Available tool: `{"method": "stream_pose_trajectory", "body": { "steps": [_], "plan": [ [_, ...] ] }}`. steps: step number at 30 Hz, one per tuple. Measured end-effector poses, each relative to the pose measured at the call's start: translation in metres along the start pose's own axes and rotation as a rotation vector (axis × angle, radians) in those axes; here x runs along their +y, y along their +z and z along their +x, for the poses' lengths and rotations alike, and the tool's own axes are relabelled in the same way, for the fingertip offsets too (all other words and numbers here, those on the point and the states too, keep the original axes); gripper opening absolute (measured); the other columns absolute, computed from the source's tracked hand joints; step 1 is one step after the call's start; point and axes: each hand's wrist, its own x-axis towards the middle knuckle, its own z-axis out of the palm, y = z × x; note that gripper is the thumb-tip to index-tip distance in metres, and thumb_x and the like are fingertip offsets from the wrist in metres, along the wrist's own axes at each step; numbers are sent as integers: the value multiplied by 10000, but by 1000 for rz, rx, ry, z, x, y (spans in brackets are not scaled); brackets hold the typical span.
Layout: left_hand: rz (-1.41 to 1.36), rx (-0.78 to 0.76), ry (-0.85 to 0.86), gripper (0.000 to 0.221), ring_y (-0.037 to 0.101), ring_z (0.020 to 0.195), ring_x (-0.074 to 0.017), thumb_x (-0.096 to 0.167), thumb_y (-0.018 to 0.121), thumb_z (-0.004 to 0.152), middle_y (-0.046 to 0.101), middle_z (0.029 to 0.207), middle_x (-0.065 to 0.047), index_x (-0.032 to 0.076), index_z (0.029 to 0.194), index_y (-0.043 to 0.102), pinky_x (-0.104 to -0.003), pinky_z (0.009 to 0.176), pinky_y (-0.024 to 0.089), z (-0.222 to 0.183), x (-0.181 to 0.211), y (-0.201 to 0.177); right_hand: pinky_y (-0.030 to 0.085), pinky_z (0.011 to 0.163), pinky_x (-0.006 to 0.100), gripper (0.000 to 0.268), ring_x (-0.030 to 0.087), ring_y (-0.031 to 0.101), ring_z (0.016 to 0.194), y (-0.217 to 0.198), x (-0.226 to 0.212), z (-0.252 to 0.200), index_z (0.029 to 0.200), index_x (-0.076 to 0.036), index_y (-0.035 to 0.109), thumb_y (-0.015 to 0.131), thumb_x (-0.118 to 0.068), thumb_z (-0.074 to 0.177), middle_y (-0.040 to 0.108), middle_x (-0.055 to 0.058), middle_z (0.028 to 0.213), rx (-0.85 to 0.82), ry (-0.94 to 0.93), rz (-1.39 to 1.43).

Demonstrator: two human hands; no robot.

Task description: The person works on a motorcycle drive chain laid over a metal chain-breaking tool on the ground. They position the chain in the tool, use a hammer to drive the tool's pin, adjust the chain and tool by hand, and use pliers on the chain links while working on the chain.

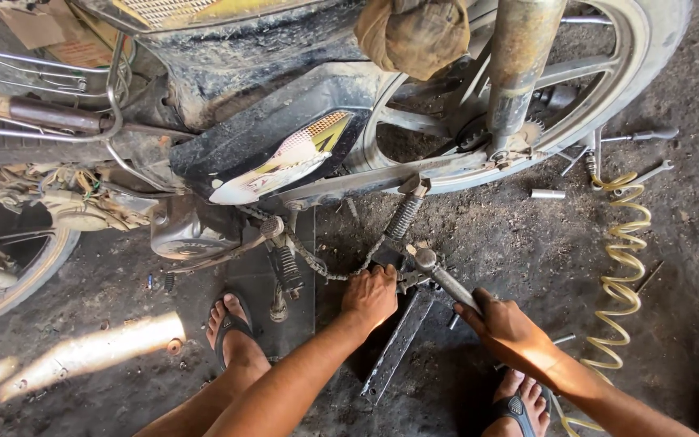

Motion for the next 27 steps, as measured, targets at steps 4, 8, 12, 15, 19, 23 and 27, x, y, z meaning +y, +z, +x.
{"method": "stream_pose_trajectory", "body": {
  "steps": [4, 8, 12, 15, 19, 23, 27],
  "plan": [
    [14, -46, 7, 237, 684, 957, -324, 117, 517, 978, 668, 1064, -215, -19, 1167, 559, -454, 823, 576, 3, -2, 1, 534, 539, 511, 404, 350, 691, 503, 3, 9, 1, 1096, -81, 554, 544, -467, 978, 676, 224, 601, 29, -67, -18],
    [32, -36, 31, 199, 686, 916, -306, 84, 499, 985, 670, 1035, -212, -19, 1141, 568, -437, 789, 580, 4, -3, 5, 543, 546, 494, 410, 324, 689, 497, -2, -7, -9, 1103, -91, 551, 525, -482, 981, 690, 214, 612, 51, -49, -19],
    [57, -12, 34, 215, 685, 904, -311, 89, 498, 985, 669, 1033, -214, -31, 1152, 563, -446, 772, 582, 4, -3, 10, 556, 556, 485, 403, 306, 700, 518, -7, -14, -10, 1122, -108, 550, 507, -487, 993, 702, 209, 629, -21, 63, -19],
    [54, 12, 25, 241, 682, 896, -323, 85, 511, 965, 668, 1023, -219, -32, 1169, 560, -457, 764, 578, 4, -2, 3, 565, 549, 466, 402, 296, 708, 514, -21, -27, -21, 1107, -91, 575, 510, -475, 1005, 706, 202, 624, -34, 35, 2],
    [32, -30, 10, 240, 685, 926, -323, 86, 506, 961, 672, 1048, -219, -16, 1161, 589, -456, 795, 576, 2, 0, 5, 574, 529, 437, 410, 292, 719, 494, -37, -40, -46, 1174, -70, 602, 591, -423, 967, 716, 186, 609, 219, -187, 73],
    [11, 55, 17, 324, 689, 935, -343, 111, 484, 949, 674, 1082, -228, -19, 1227, 590, -480, 796, 569, 9, -6, 15, 582, 540, 430, 436, 299, 746, 558, -8, 6, -7, 1227, -50, 583, 642, -332, 901, 746, 187, 687, 368, -286, 126],
    [26, 218, 77, 410, 684, 945, -371, 151, 492, 923, 680, 1092, -228, -9, 1290, 581, -513, 807, 550, 12, -5, 24, 567, 590, 469, 443, 349, 727, 627, 6, 27, 5, 1241, -54, 601, 668, -354, 922, 732, 234, 713, 226, -132, 30]
  ]
}}
